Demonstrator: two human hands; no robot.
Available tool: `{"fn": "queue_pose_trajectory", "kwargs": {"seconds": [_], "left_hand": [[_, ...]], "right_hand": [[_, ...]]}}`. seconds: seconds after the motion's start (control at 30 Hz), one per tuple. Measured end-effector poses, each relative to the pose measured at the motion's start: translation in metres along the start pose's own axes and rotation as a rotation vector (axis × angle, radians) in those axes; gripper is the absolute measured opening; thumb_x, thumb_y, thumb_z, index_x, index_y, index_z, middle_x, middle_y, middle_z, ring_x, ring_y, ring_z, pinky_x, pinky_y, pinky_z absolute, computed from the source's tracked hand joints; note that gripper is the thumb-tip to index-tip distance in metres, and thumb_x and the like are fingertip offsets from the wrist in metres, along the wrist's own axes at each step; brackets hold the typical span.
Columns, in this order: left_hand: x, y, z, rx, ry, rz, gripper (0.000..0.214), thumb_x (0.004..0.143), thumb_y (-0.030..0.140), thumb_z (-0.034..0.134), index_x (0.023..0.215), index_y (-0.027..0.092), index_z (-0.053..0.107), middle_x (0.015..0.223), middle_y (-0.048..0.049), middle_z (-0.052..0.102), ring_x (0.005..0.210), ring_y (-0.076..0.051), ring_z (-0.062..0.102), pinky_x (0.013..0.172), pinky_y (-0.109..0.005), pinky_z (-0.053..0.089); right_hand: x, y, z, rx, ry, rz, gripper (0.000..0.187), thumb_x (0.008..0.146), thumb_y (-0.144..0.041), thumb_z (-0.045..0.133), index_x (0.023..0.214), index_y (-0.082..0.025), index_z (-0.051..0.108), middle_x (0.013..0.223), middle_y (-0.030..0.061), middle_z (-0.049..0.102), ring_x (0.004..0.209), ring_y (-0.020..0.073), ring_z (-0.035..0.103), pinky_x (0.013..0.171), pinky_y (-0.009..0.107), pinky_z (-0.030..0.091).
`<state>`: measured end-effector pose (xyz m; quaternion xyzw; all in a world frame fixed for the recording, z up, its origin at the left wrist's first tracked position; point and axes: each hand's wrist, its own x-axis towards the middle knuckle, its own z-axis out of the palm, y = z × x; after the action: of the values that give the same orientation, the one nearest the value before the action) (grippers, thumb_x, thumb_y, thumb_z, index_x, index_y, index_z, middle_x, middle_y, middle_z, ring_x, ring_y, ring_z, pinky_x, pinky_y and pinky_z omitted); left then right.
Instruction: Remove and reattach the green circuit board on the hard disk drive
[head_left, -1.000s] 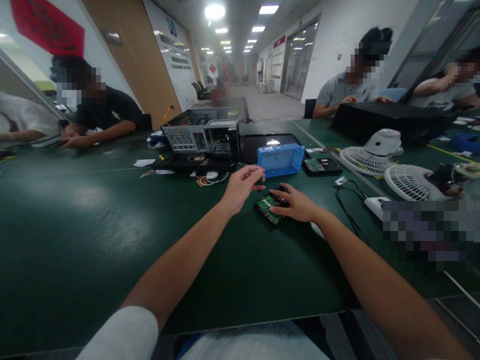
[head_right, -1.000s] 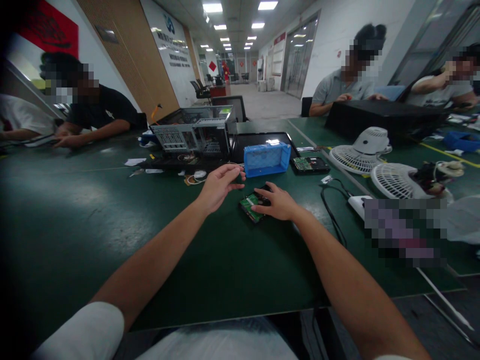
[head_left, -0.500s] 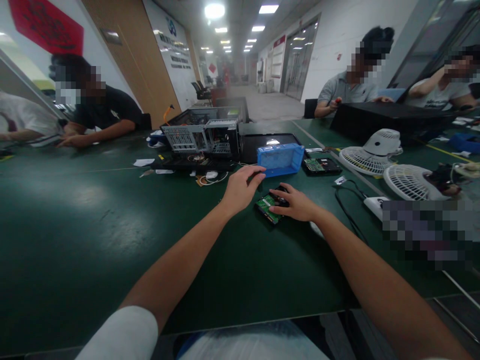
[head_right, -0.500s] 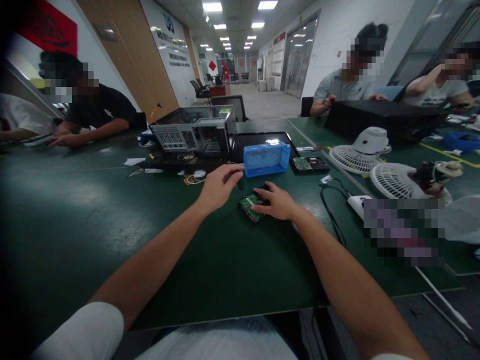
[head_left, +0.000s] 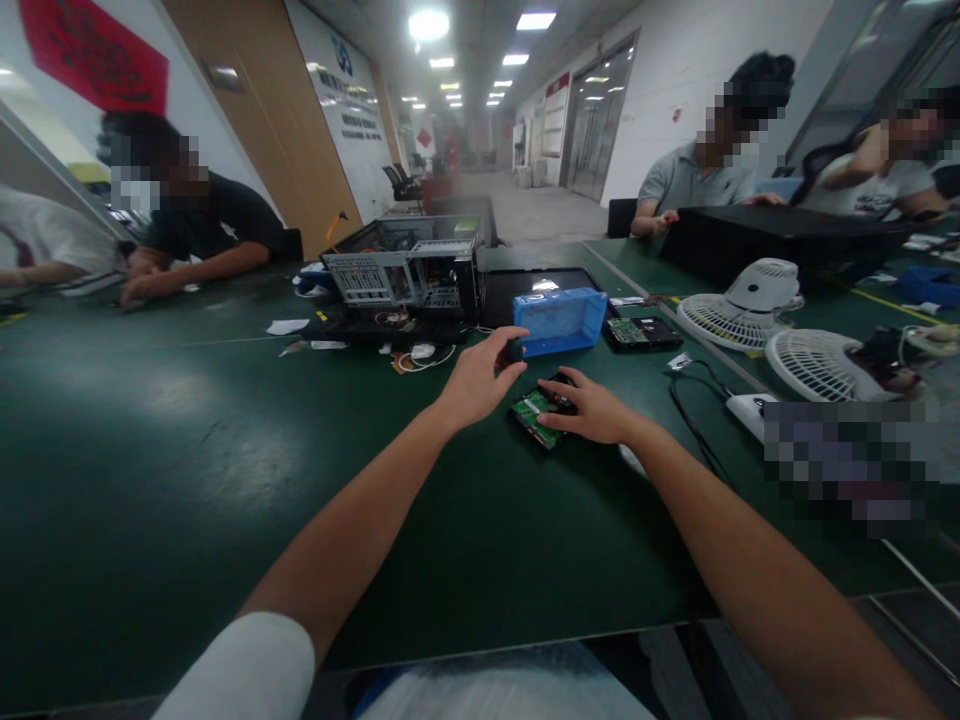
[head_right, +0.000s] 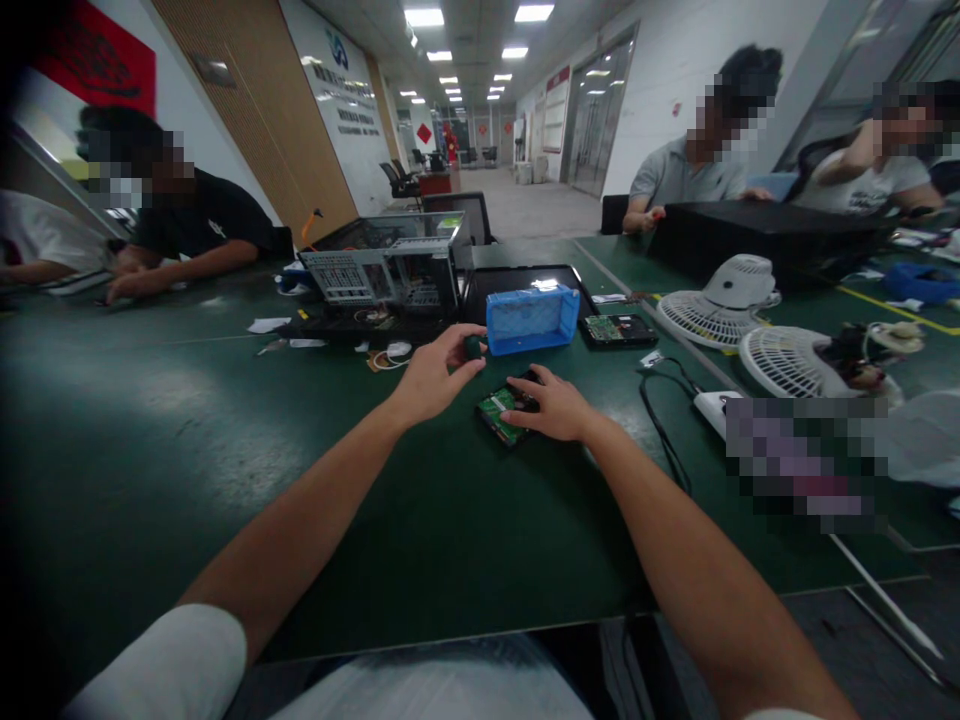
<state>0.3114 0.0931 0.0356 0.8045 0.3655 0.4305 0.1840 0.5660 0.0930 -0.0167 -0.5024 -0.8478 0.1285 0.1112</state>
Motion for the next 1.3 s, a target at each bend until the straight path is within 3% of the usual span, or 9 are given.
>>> {"fn": "queue_pose_trajectory", "kwargs": {"seconds": [0.17, 0.27, 0.4, 0.53, 0.63, 0.7, 1.0, 1.3], "left_hand": [[0.006, -0.004, -0.028, 0.055, 0.082, 0.001, 0.048, 0.094, 0.019, 0.057, 0.141, 0.024, 0.050, 0.116, -0.0068, 0.065, 0.099, -0.019, 0.067, 0.097, -0.037, 0.054], [0.007, -0.016, -0.047, 0.194, 0.056, -0.060, 0.048, 0.096, 0.016, 0.048, 0.144, 0.023, 0.049, 0.108, -0.0073, 0.060, 0.092, -0.018, 0.066, 0.095, -0.038, 0.053], [0.005, -0.036, -0.069, 0.491, -0.100, -0.193, 0.040, 0.097, 0.018, 0.043, 0.127, 0.023, 0.069, 0.103, -0.0097, 0.058, 0.090, -0.021, 0.062, 0.092, -0.039, 0.052], [0.002, -0.052, -0.081, 0.659, -0.320, -0.300, 0.032, 0.093, 0.027, 0.053, 0.115, 0.019, 0.075, 0.101, -0.0104, 0.069, 0.099, -0.025, 0.064, 0.093, -0.036, 0.050], [-0.001, -0.063, -0.083, 0.763, -0.523, -0.417, 0.025, 0.091, 0.032, 0.059, 0.101, 0.020, 0.078, 0.102, -0.0089, 0.074, 0.097, -0.024, 0.066, 0.089, -0.033, 0.049], [-0.003, -0.070, -0.083, 0.789, -0.587, -0.476, 0.020, 0.089, 0.031, 0.062, 0.096, 0.021, 0.078, 0.101, -0.0074, 0.075, 0.094, -0.023, 0.067, 0.086, -0.031, 0.049], [-0.009, -0.083, -0.083, 0.799, -0.706, -0.591, 0.017, 0.086, 0.033, 0.067, 0.092, 0.022, 0.078, 0.101, -0.0087, 0.075, 0.090, -0.022, 0.068, 0.077, -0.029, 0.049], [-0.011, -0.088, -0.079, 0.753, -0.786, -0.617, 0.019, 0.080, 0.034, 0.072, 0.093, 0.021, 0.077, 0.104, -0.0080, 0.076, 0.091, -0.021, 0.068, 0.079, -0.028, 0.050]], "right_hand": [[-0.001, -0.005, -0.005, 0.008, -0.041, 0.026, 0.085, 0.087, -0.078, 0.054, 0.157, -0.031, 0.045, 0.165, 0.0156, 0.031, 0.143, 0.0418, 0.044, 0.115, 0.055, 0.038], [-0.001, -0.005, -0.005, 0.017, -0.038, 0.037, 0.085, 0.087, -0.079, 0.055, 0.156, -0.032, 0.045, 0.166, 0.0138, 0.030, 0.145, 0.0416, 0.041, 0.116, 0.056, 0.037], [0.001, -0.003, -0.003, 0.008, -0.005, -0.011, 0.084, 0.086, -0.079, 0.056, 0.153, -0.030, 0.049, 0.170, 0.0112, 0.024, 0.150, 0.0417, 0.033, 0.119, 0.057, 0.033], [0.001, -0.003, 0.000, -0.017, 0.001, -0.042, 0.082, 0.089, -0.078, 0.052, 0.154, -0.029, 0.048, 0.165, 0.0121, 0.035, 0.148, 0.0401, 0.036, 0.118, 0.057, 0.033], [0.001, -0.005, 0.000, -0.045, 0.006, -0.018, 0.081, 0.089, -0.078, 0.051, 0.153, -0.030, 0.048, 0.162, 0.0124, 0.039, 0.144, 0.0409, 0.040, 0.114, 0.058, 0.036], [0.001, -0.007, 0.001, -0.070, 0.026, -0.006, 0.080, 0.089, -0.078, 0.051, 0.151, -0.029, 0.051, 0.159, 0.0136, 0.043, 0.142, 0.0414, 0.042, 0.113, 0.058, 0.038], [0.000, -0.010, 0.000, -0.100, 0.115, 0.024, 0.079, 0.084, -0.084, 0.050, 0.137, -0.026, 0.061, 0.134, 0.0164, 0.055, 0.126, 0.0388, 0.051, 0.105, 0.054, 0.043], [0.003, -0.008, 0.001, -0.084, 0.150, 0.067, 0.067, 0.096, -0.075, 0.038, 0.129, -0.026, 0.067, 0.125, 0.0157, 0.058, 0.119, 0.0351, 0.053, 0.103, 0.049, 0.044]]}}
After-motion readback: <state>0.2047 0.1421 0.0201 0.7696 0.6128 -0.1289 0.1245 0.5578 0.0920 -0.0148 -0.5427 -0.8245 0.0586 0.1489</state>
